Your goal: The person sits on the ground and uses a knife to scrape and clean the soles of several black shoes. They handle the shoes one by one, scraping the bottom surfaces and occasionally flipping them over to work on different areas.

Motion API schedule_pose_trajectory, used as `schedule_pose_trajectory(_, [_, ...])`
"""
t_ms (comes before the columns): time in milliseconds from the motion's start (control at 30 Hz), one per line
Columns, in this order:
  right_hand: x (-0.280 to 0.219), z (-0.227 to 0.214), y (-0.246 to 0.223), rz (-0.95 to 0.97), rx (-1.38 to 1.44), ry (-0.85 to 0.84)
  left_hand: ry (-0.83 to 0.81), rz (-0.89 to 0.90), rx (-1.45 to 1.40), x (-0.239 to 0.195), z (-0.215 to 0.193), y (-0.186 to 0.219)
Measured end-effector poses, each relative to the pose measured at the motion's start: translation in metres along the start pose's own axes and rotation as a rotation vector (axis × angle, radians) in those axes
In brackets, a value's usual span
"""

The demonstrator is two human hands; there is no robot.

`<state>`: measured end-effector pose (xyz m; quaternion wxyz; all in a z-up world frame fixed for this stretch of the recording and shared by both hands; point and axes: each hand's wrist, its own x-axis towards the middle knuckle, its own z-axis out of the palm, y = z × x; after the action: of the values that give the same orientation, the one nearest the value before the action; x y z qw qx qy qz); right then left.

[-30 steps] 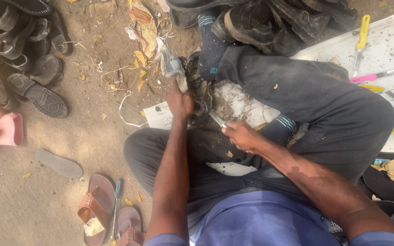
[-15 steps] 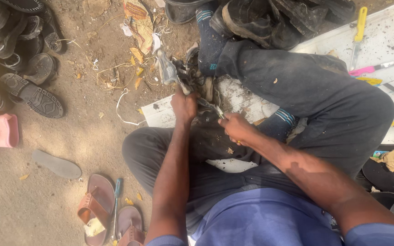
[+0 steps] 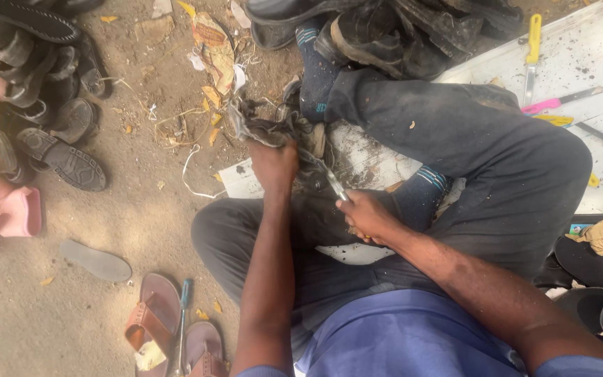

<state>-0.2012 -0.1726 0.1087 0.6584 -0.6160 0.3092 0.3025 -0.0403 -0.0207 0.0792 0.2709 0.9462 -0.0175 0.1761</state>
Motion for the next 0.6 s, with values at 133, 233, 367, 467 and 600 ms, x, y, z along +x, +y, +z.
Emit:
schedule_pose_trajectory(133, [0.004, -0.002, 0.008, -0.024, 0.124, -0.074, 0.408, 0.365, 0.492, 0.016, -0.063, 0.042])
schedule_pose_trajectory(233, [0.000, 0.002, 0.002, -0.039, 0.052, -0.048, -0.962, -0.202, 0.470, 0.041, -0.106, 0.062])
schedule_pose_trajectory(367, [-0.005, 0.006, -0.007, -0.070, -0.068, -0.026, -1.038, 0.351, 0.471, 0.010, -0.097, 0.076])
schedule_pose_trajectory(467, [-0.004, 0.004, -0.009, -0.067, -0.217, 0.008, -0.596, 1.157, 0.333, -0.009, -0.045, 0.084])
schedule_pose_trajectory(600, [-0.002, -0.004, 0.002, -0.141, -0.171, -0.056, -1.052, 1.342, 0.812, 0.010, 0.004, 0.083])
